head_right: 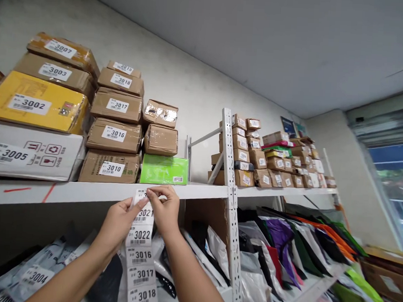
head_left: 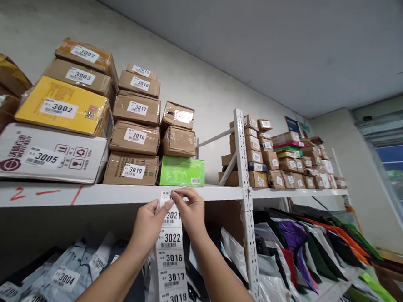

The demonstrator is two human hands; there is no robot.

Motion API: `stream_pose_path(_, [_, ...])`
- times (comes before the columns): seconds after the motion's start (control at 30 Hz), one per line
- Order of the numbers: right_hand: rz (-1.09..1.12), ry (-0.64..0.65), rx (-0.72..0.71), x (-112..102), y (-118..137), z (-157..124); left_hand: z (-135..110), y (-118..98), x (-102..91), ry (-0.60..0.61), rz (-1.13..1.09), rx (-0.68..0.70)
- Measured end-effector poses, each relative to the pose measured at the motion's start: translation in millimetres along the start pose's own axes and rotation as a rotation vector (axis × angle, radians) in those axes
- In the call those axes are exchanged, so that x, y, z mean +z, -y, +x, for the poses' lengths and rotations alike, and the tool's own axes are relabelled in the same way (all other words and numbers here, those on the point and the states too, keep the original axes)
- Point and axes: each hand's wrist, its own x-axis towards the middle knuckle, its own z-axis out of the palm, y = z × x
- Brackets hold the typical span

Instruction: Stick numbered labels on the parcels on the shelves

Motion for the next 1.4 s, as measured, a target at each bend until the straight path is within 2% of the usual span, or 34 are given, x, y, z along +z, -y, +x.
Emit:
stream_pose_path(0.1, [-0.056,-0.047,-0.061,3.8,-1.0,8.0,2.5,-1.0,-1.8,-0.088,0.04,0.0])
stream_pose_path(0.27, [-0.195,-0.081,-0.156,0.8,-7.7,43.6,1.3,-11.5,-5.4,0.061,0.107,-0.054])
stream_pose_path(0.43, [-0.377,-0.07,-0.201,-6.1,-16.4,78.3,-6.6,-12.5,-13.9,0.083,0.147,-0.045])
stream_pose_path(0.53, [-0.512,-0.08,-0.22,-9.5,-18.2,82.8,-12.3,-11.6,-16.7,0.144,0.099,-0.048])
stream_pose_path(0.6, [-0.662,-0.093,-0.287,-10.7,-18.7,79.9,-13.8,-11.0,-17.5,0.169,0.082,-0.057])
stream_pose_path(0.7, [-0.813,0.026,-0.432,-11.7,-17.8,71.6,-10.5,-8.6,-18.6,0.162,0.084,-0.017])
stream_pose_path(0.77, [-0.728,0.031,-0.476,-12.7,-13.5,64.0,-4.9,-6.7,-20.1,0.158,0.096,0.036])
stream_pose_path(0.8, [-0.63,0.024,-0.453,-13.3,-9.6,59.2,-1.4,-6.1,-21.0,0.169,0.089,0.051])
stream_pose_path(0.83, [-0.508,0.043,-0.396,-14.0,-4.9,53.8,2.1,-5.9,-21.8,0.181,0.078,0.06])
stream_pose_path(0.9, [-0.271,0.179,-0.24,-15.0,5.6,41.4,8.6,-7.1,-22.5,0.198,0.063,0.084])
stream_pose_path(0.97, [-0.133,0.288,-0.131,-15.2,14.2,29.3,13.0,-9.7,-21.0,0.182,0.06,0.128])
stream_pose_path(1.0, [-0.098,0.298,-0.111,-14.9,16.6,24.1,14.2,-11.0,-19.4,0.166,0.048,0.146])
stream_pose_path(1.23, [-0.092,0.087,-0.08,-6.6,4.2,11.4,17.2,-15.6,-0.3,-0.028,0.074,0.17])
stream_pose_path(1.4, [0.029,-0.051,-0.093,-1.5,2.9,23.5,33.3,-23.0,5.9,0.005,-0.047,0.216])
